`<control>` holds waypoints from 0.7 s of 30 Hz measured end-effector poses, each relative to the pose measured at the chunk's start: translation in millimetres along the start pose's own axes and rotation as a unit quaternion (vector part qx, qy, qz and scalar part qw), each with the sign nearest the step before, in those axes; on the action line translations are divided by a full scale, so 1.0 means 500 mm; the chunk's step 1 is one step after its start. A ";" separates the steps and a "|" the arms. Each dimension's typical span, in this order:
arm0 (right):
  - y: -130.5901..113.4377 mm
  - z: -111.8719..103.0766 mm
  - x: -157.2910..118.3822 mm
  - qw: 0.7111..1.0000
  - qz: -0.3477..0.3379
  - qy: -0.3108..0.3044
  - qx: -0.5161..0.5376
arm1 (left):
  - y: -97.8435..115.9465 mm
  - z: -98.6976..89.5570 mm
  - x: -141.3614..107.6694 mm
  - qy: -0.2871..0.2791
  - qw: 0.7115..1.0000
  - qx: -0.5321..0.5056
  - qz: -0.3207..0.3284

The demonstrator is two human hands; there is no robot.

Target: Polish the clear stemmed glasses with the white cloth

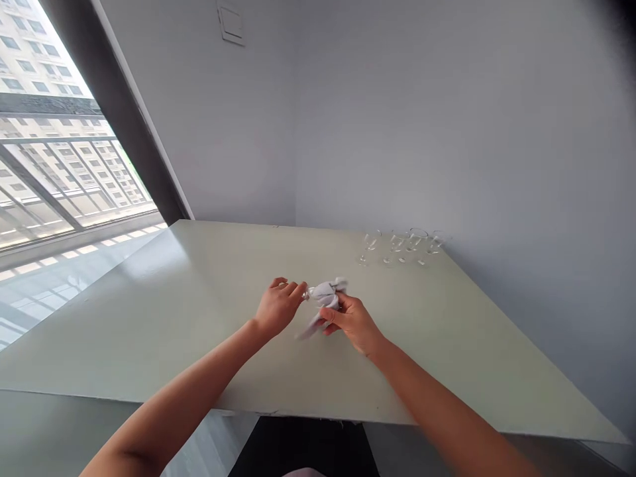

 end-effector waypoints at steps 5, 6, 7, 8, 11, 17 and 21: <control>0.050 -0.011 0.007 0.998 -0.010 0.038 -0.053 | 0.022 0.009 -0.007 -0.020 0.999 0.025 0.034; 0.054 -0.017 0.006 0.996 -0.017 0.047 -0.067 | 0.022 0.012 -0.008 -0.029 0.999 0.021 0.034; 0.056 -0.023 0.004 0.995 -0.023 0.050 -0.078 | 0.021 0.014 -0.009 -0.037 0.999 0.012 0.031; 0.056 -0.026 0.003 0.995 -0.030 0.044 -0.084 | 0.019 0.016 -0.009 -0.045 0.999 0.000 0.025; 0.054 -0.021 -0.001 0.996 -0.031 -0.018 -0.082 | 0.017 0.021 -0.011 -0.076 0.996 -0.041 0.013; 0.042 -0.016 0.001 0.998 0.011 -0.055 -0.008 | 0.038 -0.004 -0.002 -0.059 0.997 -0.023 0.042; 0.030 -0.007 -0.005 0.994 0.026 -0.053 0.093 | 0.045 -0.023 0.001 -0.011 0.995 0.012 0.095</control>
Point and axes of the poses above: each hand's wrist, its own x-axis towards the middle knuckle, its own z-axis out of the palm, y = z × x, the point moved 8 cm from there along x, towards the middle knuckle, and after that the axes turned 8 degrees about -z, right-handed, at the moved point
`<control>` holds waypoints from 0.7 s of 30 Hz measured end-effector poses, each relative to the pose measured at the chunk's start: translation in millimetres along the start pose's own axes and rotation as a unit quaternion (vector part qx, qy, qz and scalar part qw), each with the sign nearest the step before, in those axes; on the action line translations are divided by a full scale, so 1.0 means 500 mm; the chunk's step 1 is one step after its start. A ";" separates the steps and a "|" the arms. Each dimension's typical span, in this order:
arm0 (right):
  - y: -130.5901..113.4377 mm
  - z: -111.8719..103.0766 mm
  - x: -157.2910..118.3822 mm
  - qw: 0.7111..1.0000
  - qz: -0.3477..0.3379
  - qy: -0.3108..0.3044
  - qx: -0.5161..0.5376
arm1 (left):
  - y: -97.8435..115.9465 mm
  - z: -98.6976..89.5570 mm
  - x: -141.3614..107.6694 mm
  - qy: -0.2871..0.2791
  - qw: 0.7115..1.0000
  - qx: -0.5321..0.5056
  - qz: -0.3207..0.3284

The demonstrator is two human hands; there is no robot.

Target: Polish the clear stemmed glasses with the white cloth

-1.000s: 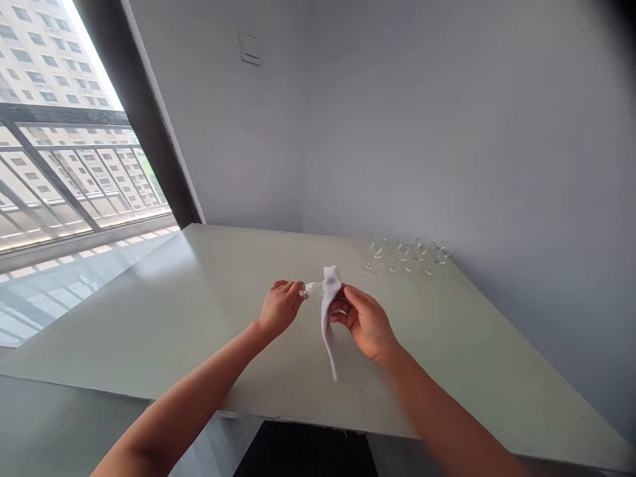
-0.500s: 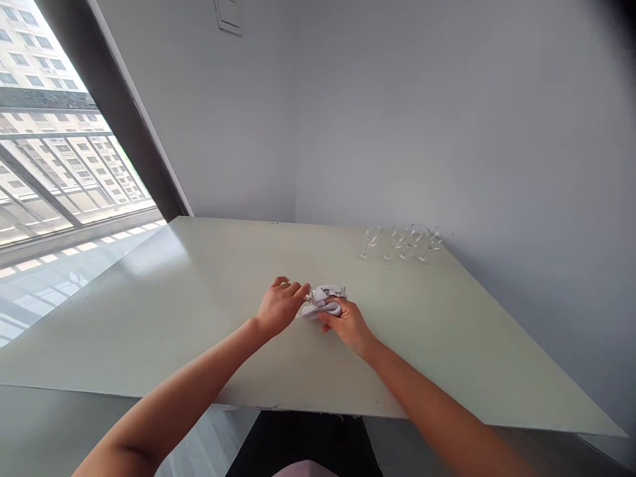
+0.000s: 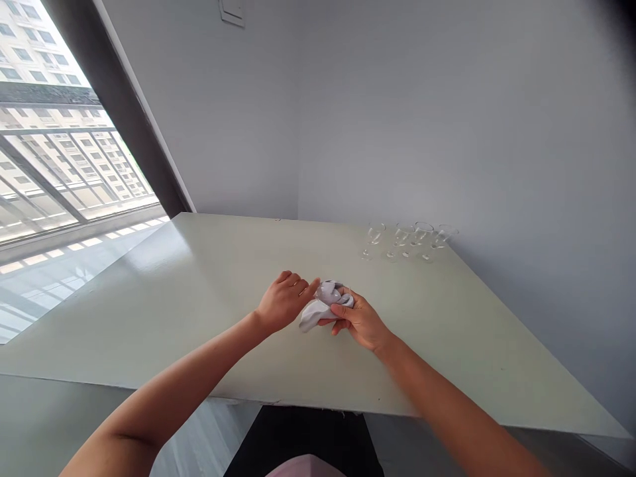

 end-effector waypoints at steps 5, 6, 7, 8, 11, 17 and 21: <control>-0.004 0.030 -0.022 0.996 0.015 -0.077 -0.032 | -0.017 0.012 -0.002 -0.069 0.995 -0.066 0.021; -0.004 0.031 -0.027 0.994 0.014 -0.088 -0.065 | -0.020 0.013 -0.003 -0.093 0.991 -0.094 0.013; -0.005 0.031 -0.031 0.990 0.009 -0.094 -0.104 | -0.024 0.016 -0.004 -0.123 0.984 -0.130 -0.002; -0.006 0.029 -0.035 0.985 0.001 -0.099 -0.144 | -0.028 0.020 -0.006 -0.162 0.971 -0.172 -0.025; -0.006 0.023 -0.040 0.970 -0.023 -0.109 -0.217 | -0.024 0.045 -0.025 -0.321 0.892 -0.301 -0.101; 0.034 -0.011 -0.029 0.999 0.038 0.019 -0.019 | 0.008 -0.006 -0.009 -0.169 0.978 -0.114 -0.051; 0.046 0.001 -0.041 0.994 0.069 0.060 0.068 | 0.034 -0.020 -0.014 -0.113 0.992 -0.046 0.022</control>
Point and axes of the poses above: each hand's wrist, its own x-axis towards the middle knuckle, its own z-axis out of the palm, y = z × x, the point moved 8 cm from there along x, towards the middle knuckle, and after that the axes turned 8 degrees about -z, right-handed, at the moved point
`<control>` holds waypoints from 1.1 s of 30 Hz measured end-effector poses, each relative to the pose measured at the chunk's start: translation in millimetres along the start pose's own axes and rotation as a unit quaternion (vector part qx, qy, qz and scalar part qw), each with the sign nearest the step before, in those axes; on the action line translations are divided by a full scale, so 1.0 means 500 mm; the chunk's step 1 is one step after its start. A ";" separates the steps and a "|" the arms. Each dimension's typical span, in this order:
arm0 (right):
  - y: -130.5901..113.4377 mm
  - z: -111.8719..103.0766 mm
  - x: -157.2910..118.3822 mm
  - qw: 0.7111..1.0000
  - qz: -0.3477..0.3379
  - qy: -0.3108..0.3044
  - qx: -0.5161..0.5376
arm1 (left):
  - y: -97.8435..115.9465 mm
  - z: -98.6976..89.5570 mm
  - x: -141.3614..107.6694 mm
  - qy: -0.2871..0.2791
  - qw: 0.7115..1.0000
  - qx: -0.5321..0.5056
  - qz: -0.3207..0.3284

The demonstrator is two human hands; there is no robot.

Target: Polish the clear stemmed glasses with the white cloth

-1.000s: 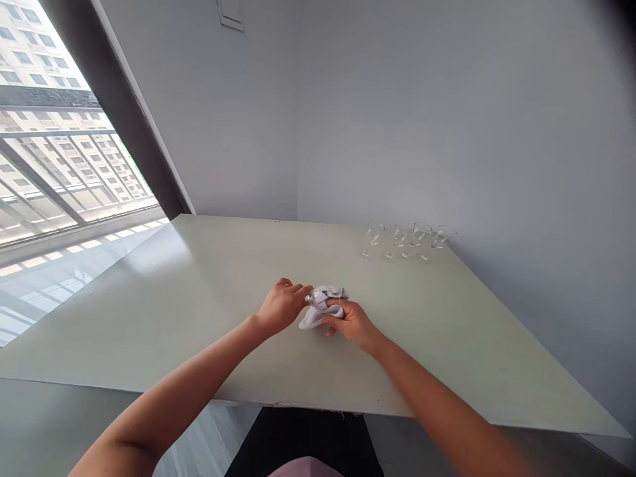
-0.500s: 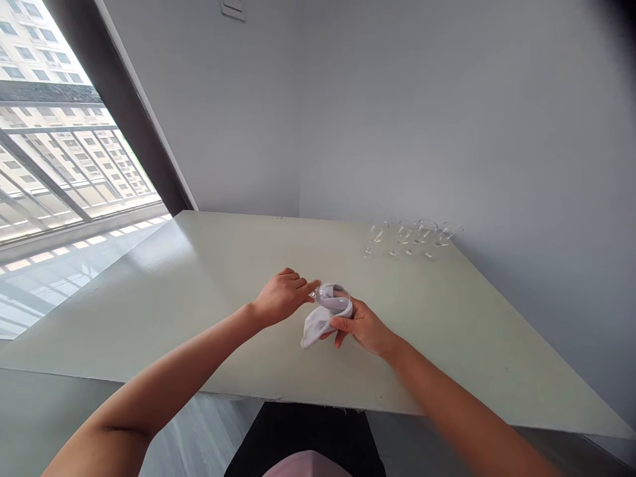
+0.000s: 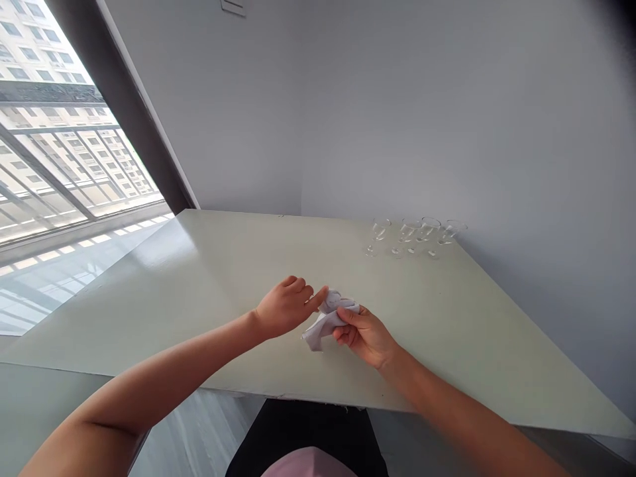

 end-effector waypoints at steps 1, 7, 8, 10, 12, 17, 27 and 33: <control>-0.005 0.008 -0.006 0.999 -0.009 -0.018 -0.030 | -0.008 0.001 0.001 -0.017 0.999 -0.025 -0.013; -0.048 0.044 -0.038 0.913 -0.128 -0.168 -0.349 | -0.041 0.054 -0.019 -0.333 0.852 -0.388 -0.112; -0.046 0.042 -0.037 0.910 -0.128 -0.172 -0.356 | -0.038 0.057 -0.024 -0.356 0.834 -0.408 -0.110; -0.037 0.028 -0.028 0.938 -0.099 -0.147 -0.300 | -0.047 0.051 -0.017 -0.298 0.876 -0.363 -0.115; -0.025 0.008 -0.017 0.978 -0.053 -0.079 -0.187 | -0.051 0.023 -0.006 -0.161 0.959 -0.211 -0.099; -0.015 0.007 -0.022 1.000 0.009 0.026 0.008 | 0.007 -0.022 -0.007 0.014 0.998 0.068 0.011; -0.050 0.038 -0.047 0.924 -0.122 -0.137 -0.335 | -0.039 0.029 -0.027 -0.343 0.865 -0.339 -0.137; -0.007 0.010 -0.013 1.000 -0.019 0.005 0.009 | -0.005 -0.039 -0.004 0.023 0.999 -0.017 -0.014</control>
Point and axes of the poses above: each hand's wrist, its own x-axis towards the middle knuckle, its own z-axis out of the palm, y = z × x, the point moved 8 cm from there along x, towards the middle knuckle, and after that the axes turned 8 degrees about -z, right-handed, at the moved point
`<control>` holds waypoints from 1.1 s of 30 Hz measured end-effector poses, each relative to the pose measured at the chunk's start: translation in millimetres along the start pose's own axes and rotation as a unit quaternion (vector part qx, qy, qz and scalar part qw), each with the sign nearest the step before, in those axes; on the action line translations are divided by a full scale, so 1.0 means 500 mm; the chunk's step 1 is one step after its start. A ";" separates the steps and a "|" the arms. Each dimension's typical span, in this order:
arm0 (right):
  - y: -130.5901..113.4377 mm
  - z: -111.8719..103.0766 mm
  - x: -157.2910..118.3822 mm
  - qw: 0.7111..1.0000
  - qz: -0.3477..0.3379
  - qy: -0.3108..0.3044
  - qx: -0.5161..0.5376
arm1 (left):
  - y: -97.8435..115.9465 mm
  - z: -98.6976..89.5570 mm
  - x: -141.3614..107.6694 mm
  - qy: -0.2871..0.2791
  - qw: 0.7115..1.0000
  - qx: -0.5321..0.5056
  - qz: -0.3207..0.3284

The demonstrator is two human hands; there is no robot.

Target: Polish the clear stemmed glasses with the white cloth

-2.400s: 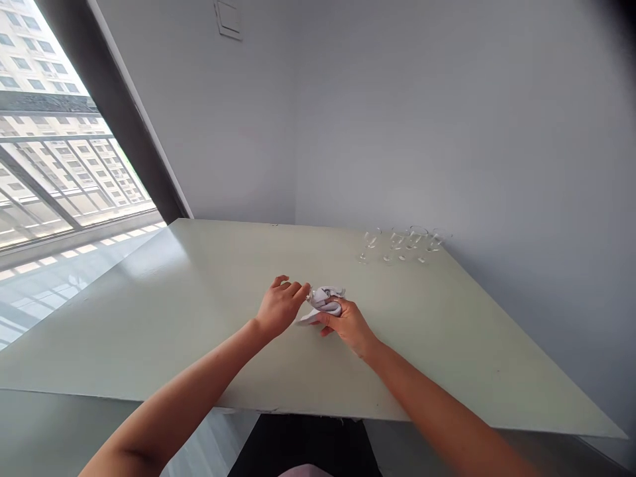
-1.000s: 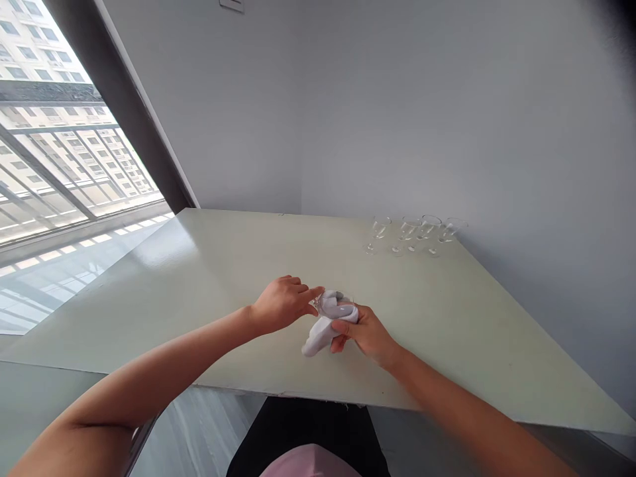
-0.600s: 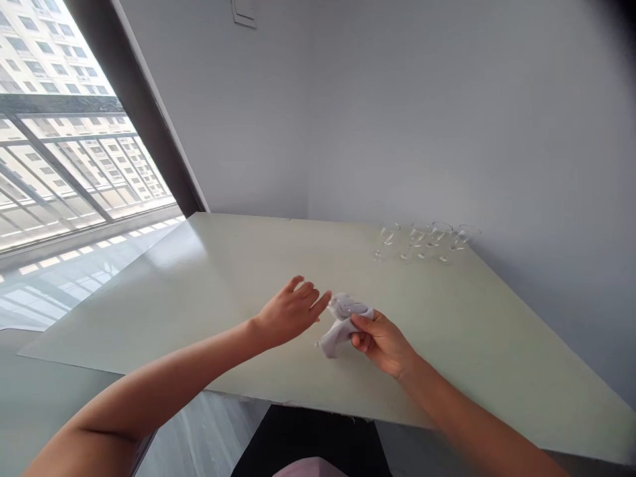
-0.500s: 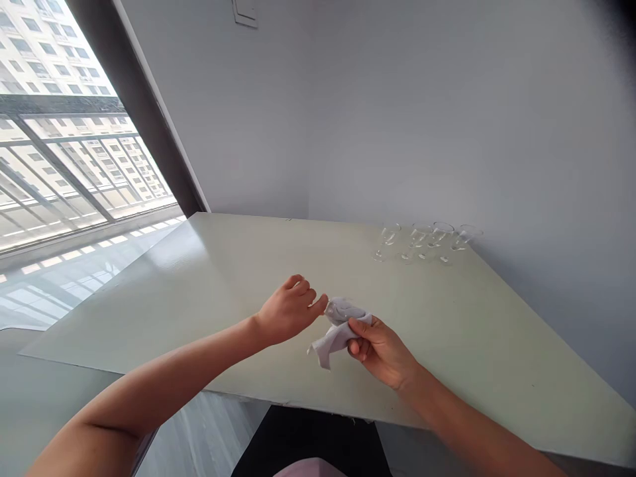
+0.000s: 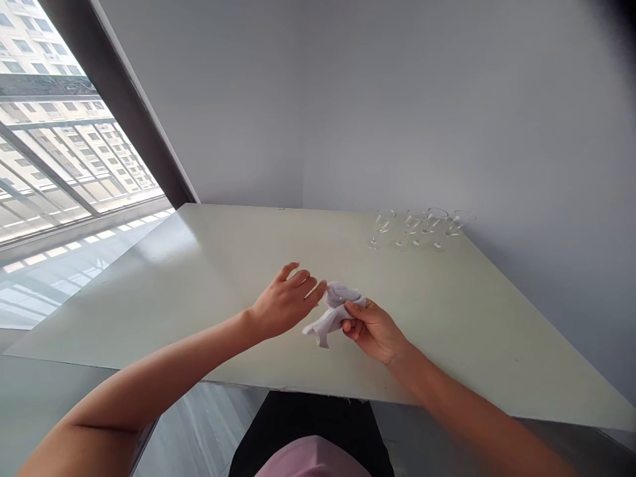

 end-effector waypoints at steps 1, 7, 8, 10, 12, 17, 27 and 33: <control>0.000 0.005 -0.001 1.000 0.002 0.006 0.027 | 0.006 -0.003 0.000 0.013 1.000 0.015 0.017; -0.053 0.045 -0.032 0.953 -0.114 -0.114 -0.257 | -0.051 0.031 0.006 -0.208 0.949 -0.218 -0.093; -0.055 0.049 -0.035 0.931 -0.127 -0.139 -0.313 | -0.051 0.049 -0.004 -0.281 0.914 -0.272 -0.106; -0.045 0.046 -0.033 0.916 -0.119 -0.162 -0.348 | -0.046 0.073 -0.023 -0.365 0.866 -0.323 -0.111; -0.031 0.029 -0.018 0.947 -0.087 -0.129 -0.280 | -0.053 0.071 -0.018 -0.300 0.908 -0.271 -0.113; 0.001 0.004 0.011 1.000 -0.020 0.013 0.014 | -0.020 0.013 -0.006 0.007 1.000 0.012 -0.003; -0.046 0.055 -0.021 0.865 -0.166 -0.224 -0.416 | -0.047 0.026 -0.014 -0.163 0.965 -0.192 -0.072; -0.082 0.069 -0.036 0.601 -0.354 -0.300 -0.651 | -0.044 0.083 -0.052 -0.369 0.795 -0.445 -0.181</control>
Point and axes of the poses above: each hand's wrist, its own x-axis towards the middle knuckle, its own z-axis out of the palm, y = z × x, the point moved 8 cm from there along x, towards the middle knuckle, and after that the axes turned 8 degrees about -z, right-handed, at the moved point
